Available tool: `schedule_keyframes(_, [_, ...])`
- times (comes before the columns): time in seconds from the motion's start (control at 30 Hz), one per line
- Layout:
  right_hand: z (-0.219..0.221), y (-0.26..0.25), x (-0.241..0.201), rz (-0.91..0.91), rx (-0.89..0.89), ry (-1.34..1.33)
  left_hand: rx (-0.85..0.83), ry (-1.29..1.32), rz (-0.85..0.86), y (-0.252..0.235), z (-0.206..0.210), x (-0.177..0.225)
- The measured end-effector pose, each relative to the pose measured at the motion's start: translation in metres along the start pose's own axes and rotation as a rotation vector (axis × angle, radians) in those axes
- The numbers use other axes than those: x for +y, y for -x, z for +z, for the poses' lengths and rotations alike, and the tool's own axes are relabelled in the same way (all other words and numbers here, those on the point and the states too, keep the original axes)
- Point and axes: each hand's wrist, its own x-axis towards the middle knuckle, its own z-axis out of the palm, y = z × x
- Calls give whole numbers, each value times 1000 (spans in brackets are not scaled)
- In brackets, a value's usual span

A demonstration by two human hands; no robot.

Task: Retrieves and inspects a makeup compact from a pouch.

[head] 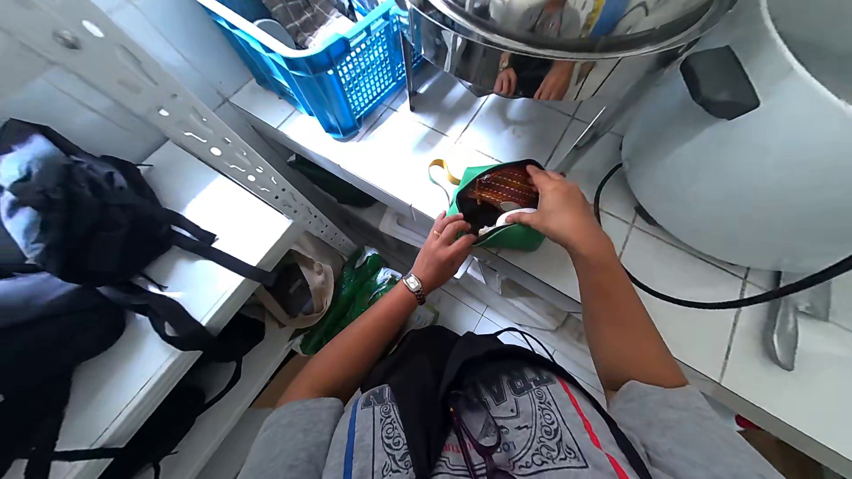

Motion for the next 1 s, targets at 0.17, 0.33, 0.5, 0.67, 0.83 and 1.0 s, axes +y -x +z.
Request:
schedule_keyframes(0.17, [-12,11,4,-139,-47,28,9,-7,-44,-10,-3,7])
schedule_keyframes(0.33, [-19,5,-15,-84,-145,282,-10,-15,-85,-35,-8,15])
schedule_keyframes(0.5, [-9,-18,-22,-60,-281,513,-3,-15,-142,-42,-11,19])
schedule_keyframes(0.67, [-15,-3,10,-210,-87,234,64,20,-337,-14,-24,27])
schedule_keyframes(0.83, [-20,28,-12,-185,320,-251,19,645,-850,-15,-45,57])
schedule_keyframes(1.0, [31,53,-52,-635,332,-556,-58,1589,-1009,-47,-78,80])
